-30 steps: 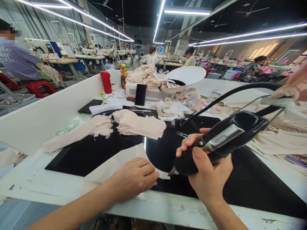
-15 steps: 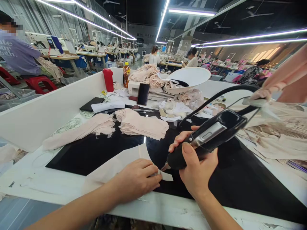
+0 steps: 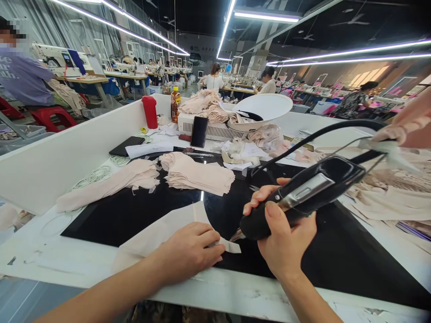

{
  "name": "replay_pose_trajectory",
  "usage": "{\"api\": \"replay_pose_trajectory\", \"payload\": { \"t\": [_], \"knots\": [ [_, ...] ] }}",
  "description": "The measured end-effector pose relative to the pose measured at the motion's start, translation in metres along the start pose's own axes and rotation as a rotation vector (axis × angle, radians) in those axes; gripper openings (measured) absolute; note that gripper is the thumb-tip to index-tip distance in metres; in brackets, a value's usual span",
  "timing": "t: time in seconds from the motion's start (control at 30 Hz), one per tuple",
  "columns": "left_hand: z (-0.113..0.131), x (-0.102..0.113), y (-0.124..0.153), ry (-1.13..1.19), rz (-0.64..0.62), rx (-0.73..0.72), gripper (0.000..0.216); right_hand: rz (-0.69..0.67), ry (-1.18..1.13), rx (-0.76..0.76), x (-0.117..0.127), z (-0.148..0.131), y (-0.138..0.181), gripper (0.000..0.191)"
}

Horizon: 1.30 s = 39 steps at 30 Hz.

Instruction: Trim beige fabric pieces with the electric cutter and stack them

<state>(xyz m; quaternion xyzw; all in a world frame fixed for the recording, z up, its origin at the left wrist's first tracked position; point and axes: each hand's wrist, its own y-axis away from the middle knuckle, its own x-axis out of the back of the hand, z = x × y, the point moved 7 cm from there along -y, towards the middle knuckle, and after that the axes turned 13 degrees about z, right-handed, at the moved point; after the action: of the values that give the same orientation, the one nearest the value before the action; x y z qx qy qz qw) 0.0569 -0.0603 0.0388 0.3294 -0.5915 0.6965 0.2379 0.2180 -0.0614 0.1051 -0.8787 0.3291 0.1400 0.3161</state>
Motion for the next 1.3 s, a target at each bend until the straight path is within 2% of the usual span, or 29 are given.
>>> {"api": "replay_pose_trajectory", "payload": {
  "t": [0.5,0.97,1.3],
  "knots": [
    [0.0,0.004,0.001,0.051,0.059,-0.028,0.019,0.012,-0.012,-0.061,0.0,-0.005,0.004,0.037],
    [0.0,0.004,0.0,0.054,0.044,-0.017,0.019,-0.07,-0.055,-0.096,-0.006,-0.001,0.018,0.035],
    [-0.003,0.002,0.004,0.056,0.041,-0.014,0.016,0.002,-0.013,-0.071,0.009,-0.008,0.01,0.037]
  ]
}}
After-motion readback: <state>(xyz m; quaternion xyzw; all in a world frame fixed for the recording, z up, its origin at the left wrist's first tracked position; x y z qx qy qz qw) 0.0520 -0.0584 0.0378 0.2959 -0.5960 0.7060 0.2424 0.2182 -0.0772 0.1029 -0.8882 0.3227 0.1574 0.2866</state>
